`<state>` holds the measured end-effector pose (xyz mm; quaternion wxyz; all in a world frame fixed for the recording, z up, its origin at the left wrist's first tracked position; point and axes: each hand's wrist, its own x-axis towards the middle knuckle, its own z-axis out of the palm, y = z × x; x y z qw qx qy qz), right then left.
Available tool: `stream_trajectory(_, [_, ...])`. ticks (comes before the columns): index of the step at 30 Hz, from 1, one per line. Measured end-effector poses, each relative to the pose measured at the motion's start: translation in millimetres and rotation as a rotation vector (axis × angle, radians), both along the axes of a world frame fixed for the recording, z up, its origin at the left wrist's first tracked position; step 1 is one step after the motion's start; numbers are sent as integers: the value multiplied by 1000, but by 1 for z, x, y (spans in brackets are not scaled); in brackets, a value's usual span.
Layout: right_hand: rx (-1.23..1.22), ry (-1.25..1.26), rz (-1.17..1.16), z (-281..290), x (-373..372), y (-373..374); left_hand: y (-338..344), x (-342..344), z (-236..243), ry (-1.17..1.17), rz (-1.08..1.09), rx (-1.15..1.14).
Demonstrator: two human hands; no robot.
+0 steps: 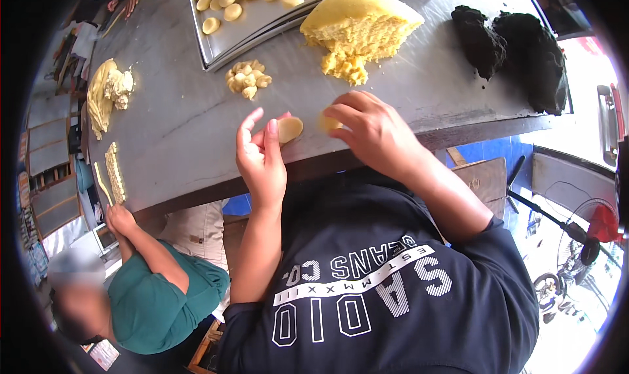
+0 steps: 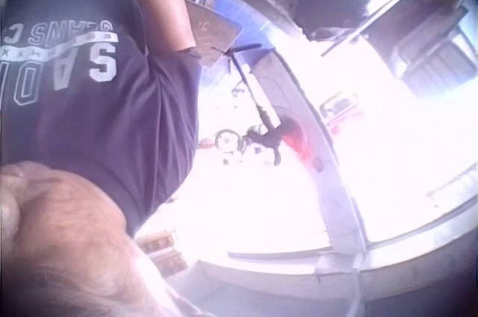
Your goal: The person shapes small pieces of yellow dough by hand on a metal table, filling them with a darker substance and placing them onto a metal tray.
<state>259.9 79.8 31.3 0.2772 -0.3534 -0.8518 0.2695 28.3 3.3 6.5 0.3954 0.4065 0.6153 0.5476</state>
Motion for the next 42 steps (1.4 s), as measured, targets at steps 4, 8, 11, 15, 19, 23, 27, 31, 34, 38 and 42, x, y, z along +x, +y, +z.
stream_trajectory(4, [55, 106, 15, -8, -28, 3, 11, 30, 22, -445, -63, 9])
stream_trajectory(8, [75, 347, -26, 5, -29, 6, 16, 8, 1, -41, -59, 189])
stream_trajectory(11, [-86, 297, 81, 13, -25, 7, 19, -16, -7, 555, -322, 245])
stream_trajectory(15, [-67, 336, 136, -6, -24, 4, 29, -7, -5, 722, -302, 254])
stream_trajectory(19, [35, 75, 204, 2, -25, -11, 36, -1, -1, 737, -352, 310])
stream_trajectory(23, [-116, 259, 127, 15, -16, 14, 34, -6, 20, 469, -611, 180])
stream_trajectory(27, [-161, 189, 20, 4, -35, 9, 29, -6, 1, 541, -660, 163])
stream_trajectory(31, [55, 73, -11, 17, -31, 7, 32, -7, -9, 541, -510, 238])
stream_trajectory(34, [164, -112, -319, 17, 3, 18, 30, -17, -4, 164, -530, 142])
stream_trajectory(38, [237, -295, -322, -12, 22, 35, 30, -24, 2, -210, -501, -90])
stream_trajectory(42, [193, -188, -84, -17, 15, 36, 30, -28, -3, -321, -451, 14])
